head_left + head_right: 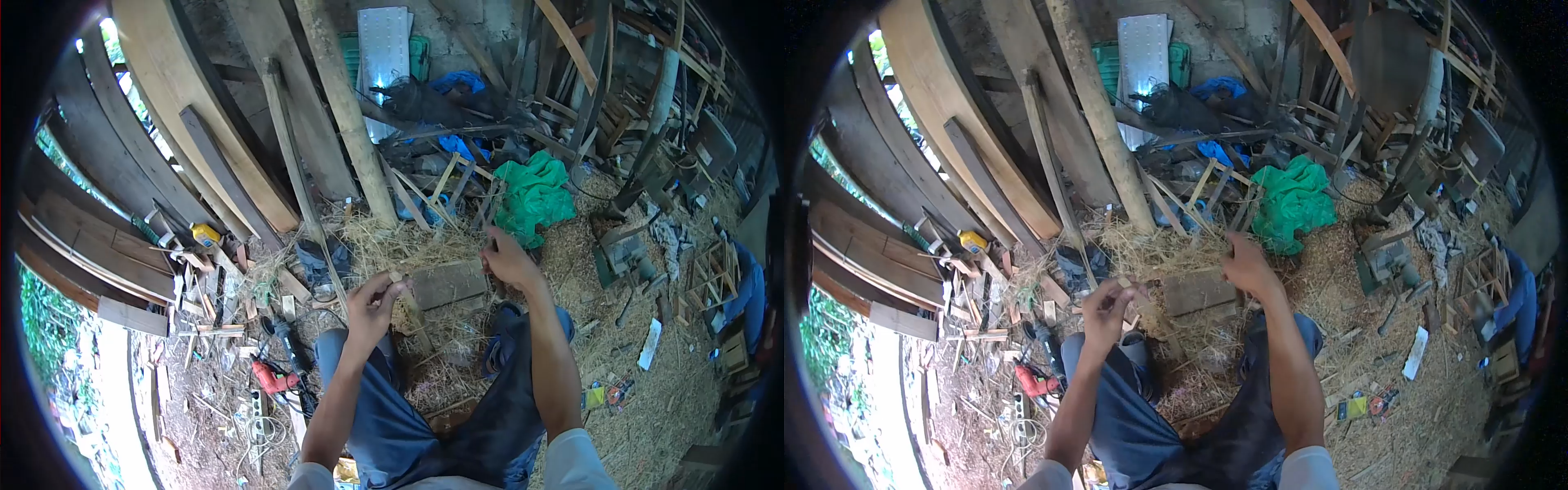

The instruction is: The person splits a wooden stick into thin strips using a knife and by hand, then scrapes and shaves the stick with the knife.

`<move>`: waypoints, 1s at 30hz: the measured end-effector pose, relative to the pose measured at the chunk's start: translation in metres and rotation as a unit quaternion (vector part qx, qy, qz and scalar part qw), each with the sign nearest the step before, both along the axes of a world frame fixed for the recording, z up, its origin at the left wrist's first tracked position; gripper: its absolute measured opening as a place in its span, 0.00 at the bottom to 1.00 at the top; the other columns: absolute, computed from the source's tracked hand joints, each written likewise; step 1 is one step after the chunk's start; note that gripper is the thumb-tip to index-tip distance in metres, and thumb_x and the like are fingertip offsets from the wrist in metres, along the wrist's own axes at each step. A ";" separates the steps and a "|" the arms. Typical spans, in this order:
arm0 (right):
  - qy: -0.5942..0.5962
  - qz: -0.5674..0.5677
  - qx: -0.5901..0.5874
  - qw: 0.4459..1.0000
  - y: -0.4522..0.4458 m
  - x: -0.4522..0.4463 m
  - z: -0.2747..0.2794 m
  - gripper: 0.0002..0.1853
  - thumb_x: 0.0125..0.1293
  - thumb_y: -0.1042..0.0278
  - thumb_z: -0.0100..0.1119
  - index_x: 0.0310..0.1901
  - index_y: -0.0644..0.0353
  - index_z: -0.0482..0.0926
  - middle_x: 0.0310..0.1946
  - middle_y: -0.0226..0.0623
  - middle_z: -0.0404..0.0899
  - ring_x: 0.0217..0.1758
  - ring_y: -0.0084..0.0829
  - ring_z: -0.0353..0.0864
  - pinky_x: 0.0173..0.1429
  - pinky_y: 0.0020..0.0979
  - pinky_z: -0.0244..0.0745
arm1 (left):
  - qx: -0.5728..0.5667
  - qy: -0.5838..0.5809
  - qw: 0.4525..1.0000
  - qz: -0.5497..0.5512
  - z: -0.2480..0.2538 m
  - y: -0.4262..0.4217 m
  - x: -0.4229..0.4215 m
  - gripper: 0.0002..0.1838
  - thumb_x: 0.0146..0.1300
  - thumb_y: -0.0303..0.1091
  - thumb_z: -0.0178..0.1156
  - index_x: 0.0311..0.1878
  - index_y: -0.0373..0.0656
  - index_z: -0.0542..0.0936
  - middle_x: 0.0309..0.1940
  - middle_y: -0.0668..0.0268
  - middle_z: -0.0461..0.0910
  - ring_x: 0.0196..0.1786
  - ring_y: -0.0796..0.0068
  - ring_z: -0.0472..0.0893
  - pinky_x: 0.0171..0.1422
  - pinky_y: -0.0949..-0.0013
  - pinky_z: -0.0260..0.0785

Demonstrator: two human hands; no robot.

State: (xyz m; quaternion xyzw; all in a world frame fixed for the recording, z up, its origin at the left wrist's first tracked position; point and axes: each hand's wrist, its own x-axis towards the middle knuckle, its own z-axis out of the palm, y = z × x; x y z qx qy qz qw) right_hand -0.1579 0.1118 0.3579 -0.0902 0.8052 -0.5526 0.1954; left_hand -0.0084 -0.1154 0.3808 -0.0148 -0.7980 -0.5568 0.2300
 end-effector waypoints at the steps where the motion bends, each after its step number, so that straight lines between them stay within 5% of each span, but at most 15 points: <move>1: 0.004 0.007 0.003 1.000 -0.006 0.009 0.009 0.25 0.65 0.71 0.48 0.64 0.65 0.62 0.34 0.46 0.79 0.35 0.36 0.81 0.37 0.40 0.77 | 0.012 0.018 1.000 0.012 0.001 0.000 -0.006 0.08 0.61 0.23 0.61 0.44 0.36 0.79 0.36 0.61 0.85 0.39 0.73 0.85 0.41 0.76 0.75; 3: -0.043 0.020 -0.140 0.989 -0.018 0.027 0.026 0.22 0.69 0.73 0.45 0.65 0.62 0.62 0.28 0.37 0.75 0.25 0.24 0.75 0.26 0.30 0.73 | -0.037 -0.001 0.997 0.068 0.001 -0.006 -0.021 0.10 0.59 0.25 0.64 0.44 0.36 0.79 0.36 0.60 0.85 0.40 0.73 0.85 0.42 0.74 0.76; 6: -0.036 0.085 -0.056 0.994 -0.022 0.038 0.044 0.22 0.72 0.73 0.45 0.66 0.53 0.61 0.28 0.34 0.73 0.22 0.21 0.71 0.21 0.26 0.67 | 0.042 0.060 0.997 0.037 0.016 0.003 -0.040 0.11 0.57 0.26 0.66 0.42 0.36 0.78 0.35 0.60 0.84 0.38 0.73 0.85 0.41 0.72 0.76; 7: -0.019 0.063 -0.052 0.997 -0.027 0.040 0.040 0.22 0.70 0.74 0.48 0.64 0.57 0.62 0.24 0.32 0.72 0.20 0.19 0.69 0.18 0.25 0.63 | 0.015 0.060 0.997 0.044 0.013 0.001 -0.047 0.11 0.56 0.27 0.67 0.40 0.35 0.77 0.32 0.59 0.84 0.38 0.72 0.85 0.40 0.72 0.76; 9: 0.090 0.069 -0.018 0.993 -0.032 0.036 0.017 0.21 0.69 0.73 0.50 0.63 0.58 0.64 0.24 0.31 0.72 0.20 0.18 0.69 0.18 0.25 0.62 | 0.004 0.061 0.997 0.043 0.007 -0.003 -0.058 0.11 0.55 0.27 0.67 0.40 0.35 0.77 0.32 0.59 0.83 0.37 0.72 0.85 0.40 0.71 0.76; 15: -0.014 0.040 -0.162 0.986 -0.047 0.055 0.041 0.17 0.66 0.68 0.56 0.54 0.64 0.70 0.24 0.34 0.74 0.29 0.22 0.75 0.30 0.28 0.70 | -0.032 0.052 0.996 0.061 -0.009 -0.007 -0.066 0.11 0.54 0.24 0.67 0.40 0.36 0.77 0.33 0.58 0.83 0.34 0.71 0.84 0.38 0.72 0.75; 17: 0.083 0.053 -0.115 0.988 -0.054 0.054 0.040 0.19 0.67 0.70 0.55 0.58 0.63 0.69 0.22 0.26 0.69 0.24 0.15 0.67 0.26 0.21 0.62 | -0.040 0.056 0.995 0.073 -0.004 -0.007 -0.067 0.11 0.54 0.23 0.67 0.40 0.36 0.77 0.33 0.59 0.82 0.34 0.71 0.84 0.38 0.72 0.75; 20: 0.187 0.018 -0.055 0.981 -0.059 0.049 0.031 0.17 0.66 0.67 0.57 0.55 0.61 0.73 0.22 0.28 0.70 0.24 0.19 0.67 0.28 0.24 0.63 | -0.046 0.081 0.993 0.071 0.000 -0.009 -0.074 0.11 0.55 0.22 0.66 0.41 0.37 0.77 0.34 0.59 0.82 0.35 0.70 0.84 0.38 0.71 0.75; 23: 0.099 0.019 -0.073 0.992 -0.065 0.044 0.032 0.17 0.64 0.66 0.60 0.53 0.59 0.75 0.21 0.25 0.68 0.22 0.17 0.62 0.27 0.25 0.59 | -0.016 0.114 0.992 0.046 -0.004 -0.010 -0.080 0.11 0.55 0.20 0.64 0.43 0.37 0.77 0.36 0.58 0.83 0.38 0.69 0.84 0.42 0.71 0.75; 30: 0.124 0.026 -0.090 0.988 -0.088 0.033 0.021 0.14 0.60 0.65 0.64 0.45 0.60 0.78 0.20 0.22 0.65 0.22 0.15 0.60 0.26 0.24 0.55 | -0.003 0.112 0.994 0.000 0.000 -0.001 -0.081 0.05 0.59 0.18 0.58 0.38 0.34 0.79 0.37 0.58 0.83 0.41 0.69 0.84 0.47 0.71 0.76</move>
